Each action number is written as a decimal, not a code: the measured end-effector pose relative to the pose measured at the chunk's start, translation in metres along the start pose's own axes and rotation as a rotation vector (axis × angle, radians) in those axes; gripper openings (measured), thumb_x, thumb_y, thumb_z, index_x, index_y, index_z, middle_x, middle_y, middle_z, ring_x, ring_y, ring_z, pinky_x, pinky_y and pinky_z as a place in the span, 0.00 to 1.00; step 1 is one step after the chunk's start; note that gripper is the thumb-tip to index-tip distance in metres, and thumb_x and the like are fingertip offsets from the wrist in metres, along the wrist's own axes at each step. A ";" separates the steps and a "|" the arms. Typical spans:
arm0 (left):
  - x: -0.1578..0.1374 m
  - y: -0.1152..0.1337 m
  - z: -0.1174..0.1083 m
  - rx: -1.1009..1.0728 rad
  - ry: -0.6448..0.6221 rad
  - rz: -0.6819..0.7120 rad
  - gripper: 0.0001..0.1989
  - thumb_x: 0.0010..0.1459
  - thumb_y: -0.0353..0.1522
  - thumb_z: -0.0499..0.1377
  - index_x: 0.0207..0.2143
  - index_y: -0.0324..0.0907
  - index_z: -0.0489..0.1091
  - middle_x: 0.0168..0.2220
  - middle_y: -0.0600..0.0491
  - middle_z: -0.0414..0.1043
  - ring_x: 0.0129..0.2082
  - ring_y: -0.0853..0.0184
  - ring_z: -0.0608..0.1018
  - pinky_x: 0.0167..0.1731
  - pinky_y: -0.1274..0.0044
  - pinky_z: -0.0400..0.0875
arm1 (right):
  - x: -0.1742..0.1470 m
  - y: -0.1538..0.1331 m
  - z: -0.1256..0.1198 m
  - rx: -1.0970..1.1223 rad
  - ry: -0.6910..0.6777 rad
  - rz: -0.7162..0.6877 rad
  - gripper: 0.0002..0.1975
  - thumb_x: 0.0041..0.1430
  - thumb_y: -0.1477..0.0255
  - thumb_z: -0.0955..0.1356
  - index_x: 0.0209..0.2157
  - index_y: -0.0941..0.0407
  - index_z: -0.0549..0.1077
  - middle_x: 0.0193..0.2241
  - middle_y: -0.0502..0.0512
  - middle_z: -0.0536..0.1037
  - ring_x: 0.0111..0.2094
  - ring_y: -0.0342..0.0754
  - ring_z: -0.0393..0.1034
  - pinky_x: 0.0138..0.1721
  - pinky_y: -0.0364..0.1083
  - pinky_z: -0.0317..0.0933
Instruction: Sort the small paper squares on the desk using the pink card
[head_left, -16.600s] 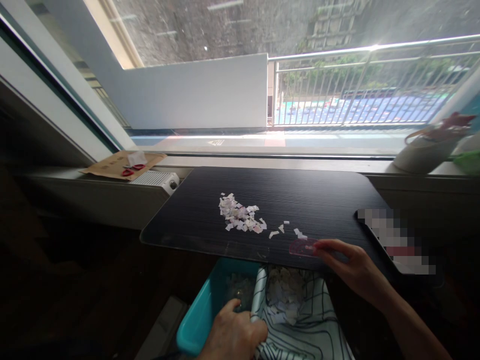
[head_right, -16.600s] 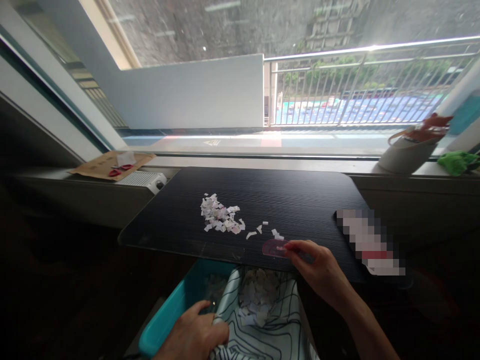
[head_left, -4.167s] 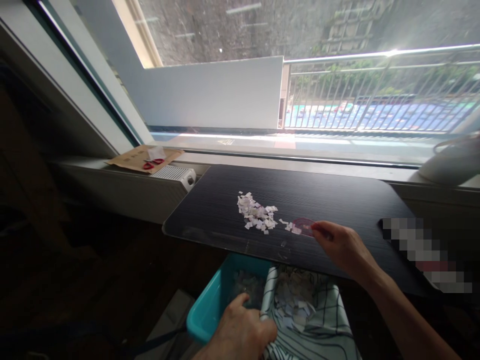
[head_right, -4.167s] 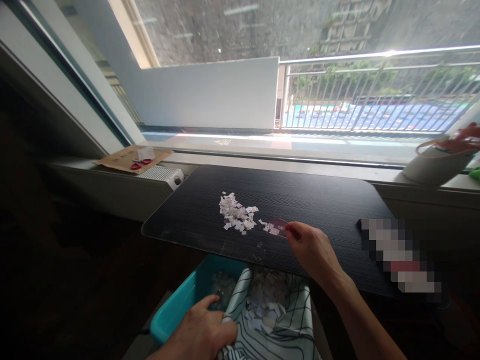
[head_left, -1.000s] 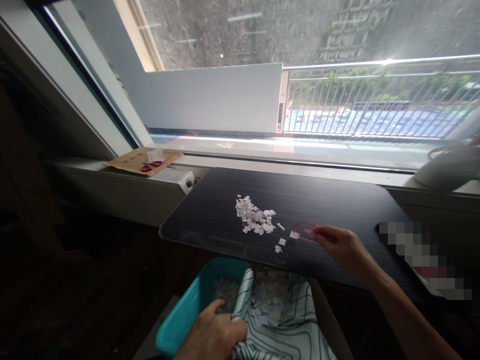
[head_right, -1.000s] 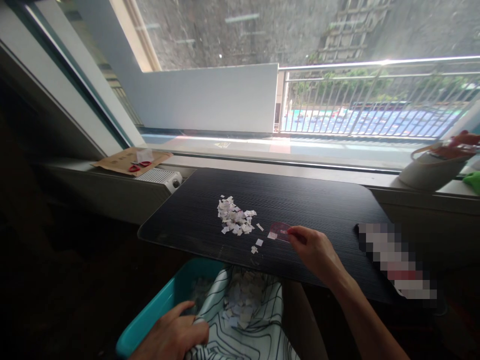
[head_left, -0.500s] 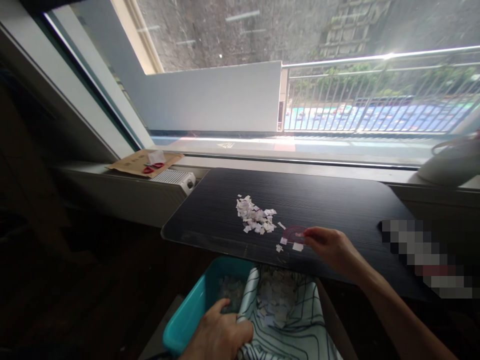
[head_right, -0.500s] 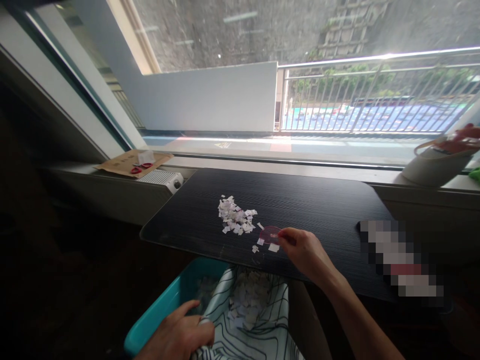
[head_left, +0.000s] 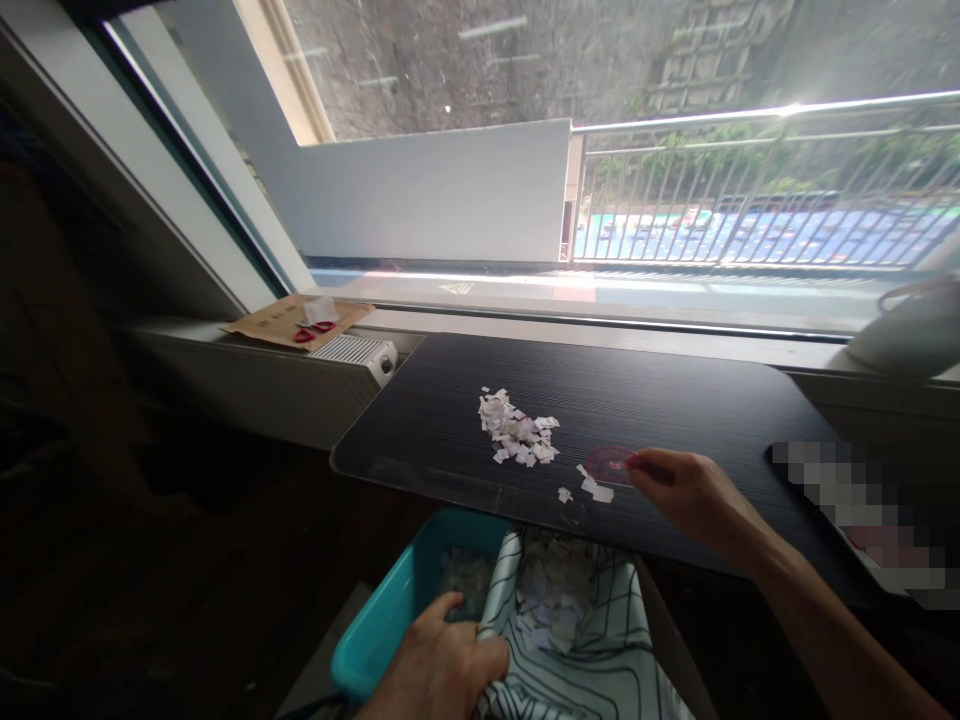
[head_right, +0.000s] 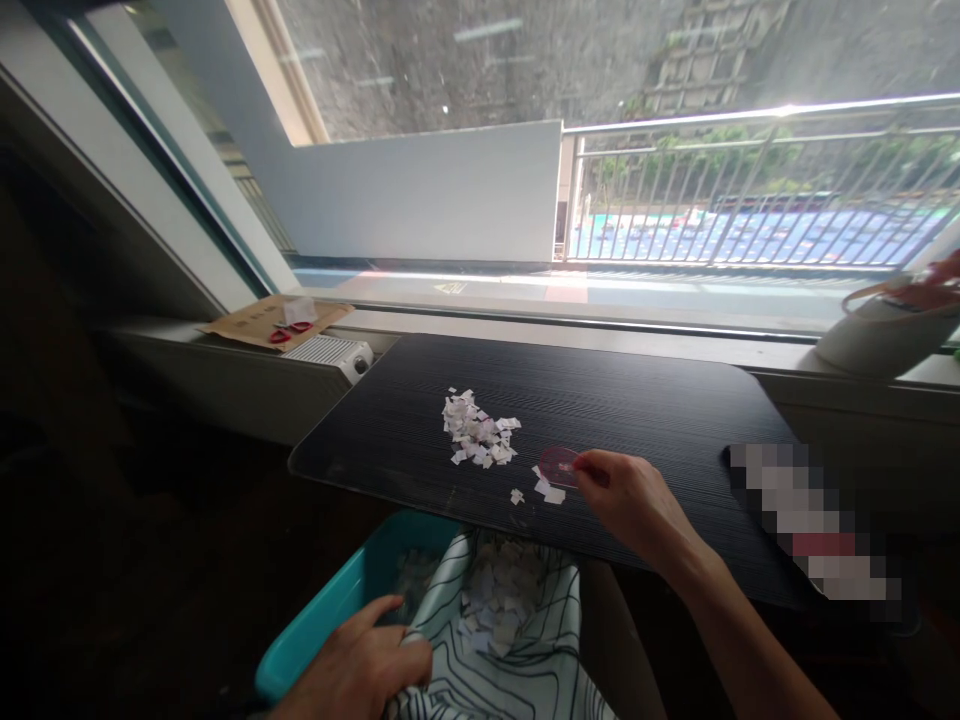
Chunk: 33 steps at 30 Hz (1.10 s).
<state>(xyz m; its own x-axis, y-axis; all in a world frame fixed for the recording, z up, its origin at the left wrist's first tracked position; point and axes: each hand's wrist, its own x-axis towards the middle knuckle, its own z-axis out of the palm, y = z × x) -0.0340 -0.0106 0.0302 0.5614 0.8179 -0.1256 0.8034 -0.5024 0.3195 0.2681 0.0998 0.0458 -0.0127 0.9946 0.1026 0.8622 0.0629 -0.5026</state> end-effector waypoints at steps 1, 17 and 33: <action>0.002 -0.002 0.000 -0.028 -0.041 0.002 0.01 0.52 0.30 0.59 0.28 0.45 0.69 0.27 0.58 0.73 0.32 0.65 0.76 0.56 0.66 0.58 | -0.005 0.004 -0.002 0.010 0.003 0.013 0.14 0.56 0.64 0.64 0.33 0.53 0.80 0.23 0.50 0.80 0.24 0.47 0.72 0.26 0.42 0.58; 0.025 0.017 -0.013 -0.132 -0.297 -0.094 0.05 0.45 0.30 0.62 0.27 0.44 0.69 0.29 0.58 0.74 0.36 0.67 0.77 0.59 0.68 0.50 | -0.038 0.020 0.001 0.308 -0.198 0.055 0.13 0.56 0.64 0.65 0.34 0.55 0.79 0.29 0.51 0.82 0.30 0.48 0.73 0.32 0.42 0.63; 0.030 0.013 -0.014 -0.186 -0.331 -0.115 0.05 0.45 0.29 0.62 0.24 0.44 0.66 0.27 0.60 0.73 0.35 0.67 0.77 0.59 0.67 0.49 | -0.009 0.021 0.007 0.218 -0.098 0.046 0.14 0.56 0.63 0.65 0.34 0.55 0.80 0.27 0.51 0.81 0.29 0.48 0.73 0.32 0.43 0.62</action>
<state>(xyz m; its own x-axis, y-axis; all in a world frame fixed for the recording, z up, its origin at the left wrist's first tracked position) -0.0094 0.0112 0.0439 0.5281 0.7159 -0.4566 0.8321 -0.3290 0.4465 0.2827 0.0932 0.0281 -0.0339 0.9994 -0.0035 0.7334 0.0225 -0.6794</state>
